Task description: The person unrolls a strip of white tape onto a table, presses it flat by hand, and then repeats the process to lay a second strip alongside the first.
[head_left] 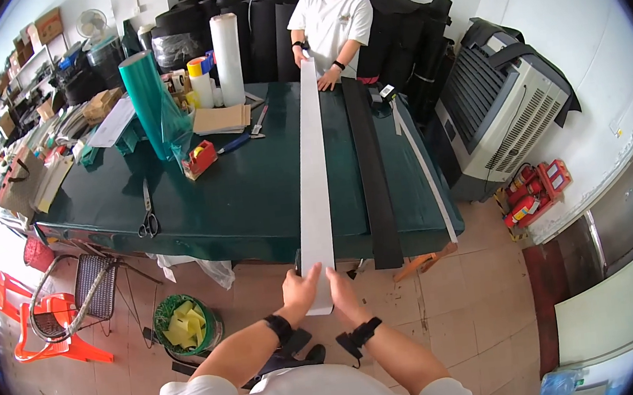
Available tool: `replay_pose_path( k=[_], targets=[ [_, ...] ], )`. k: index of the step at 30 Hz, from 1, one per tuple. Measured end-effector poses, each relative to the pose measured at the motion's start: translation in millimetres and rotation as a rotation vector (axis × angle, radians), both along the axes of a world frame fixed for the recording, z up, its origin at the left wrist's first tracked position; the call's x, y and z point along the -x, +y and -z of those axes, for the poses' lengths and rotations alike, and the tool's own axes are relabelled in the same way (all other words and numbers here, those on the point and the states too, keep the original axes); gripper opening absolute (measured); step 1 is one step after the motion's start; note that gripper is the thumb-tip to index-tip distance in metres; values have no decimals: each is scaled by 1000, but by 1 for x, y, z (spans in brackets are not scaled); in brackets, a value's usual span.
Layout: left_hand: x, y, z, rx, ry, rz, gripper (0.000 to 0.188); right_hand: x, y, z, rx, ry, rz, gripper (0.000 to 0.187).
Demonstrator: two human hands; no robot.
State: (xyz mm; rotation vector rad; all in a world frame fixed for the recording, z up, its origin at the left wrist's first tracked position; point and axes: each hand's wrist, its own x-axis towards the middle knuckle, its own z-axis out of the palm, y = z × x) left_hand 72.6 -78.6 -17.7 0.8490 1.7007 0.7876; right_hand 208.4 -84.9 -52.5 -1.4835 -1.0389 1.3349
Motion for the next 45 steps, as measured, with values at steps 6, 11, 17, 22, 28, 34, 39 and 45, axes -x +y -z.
replay_pose_path(
  k=[6, 11, 17, 22, 28, 34, 39, 45],
  targets=[
    [-4, -48, 32, -428, 322, 158, 77, -3, 38, -32, 429, 633, 83, 66],
    [8, -34, 35, -474, 104, 221, 82, 5, 22, -22, 338, 85, 152, 65],
    [5, 28, 17, 182, -512, -63, 83, 24, -19, -11, -66, -128, 92, 62],
    [-7, 9, 22, 10, 62, -23, 77, 11, 5, 19, -112, -11, 72, 62],
    [3, -22, 47, -302, 263, 138, 78, 10, 61, 7, 439, 226, 132, 77],
    [9, 21, 15, -34, -150, -20, 81, 19, 46, 7, 373, 58, 144, 75],
    [34, 70, 18, 318, -401, -5, 75, 31, 37, -13, 232, 113, 257, 66],
    [55, 119, 56, -426, 471, 277, 55, 6, 40, -12, 458, -161, 159, 71]
  ],
)
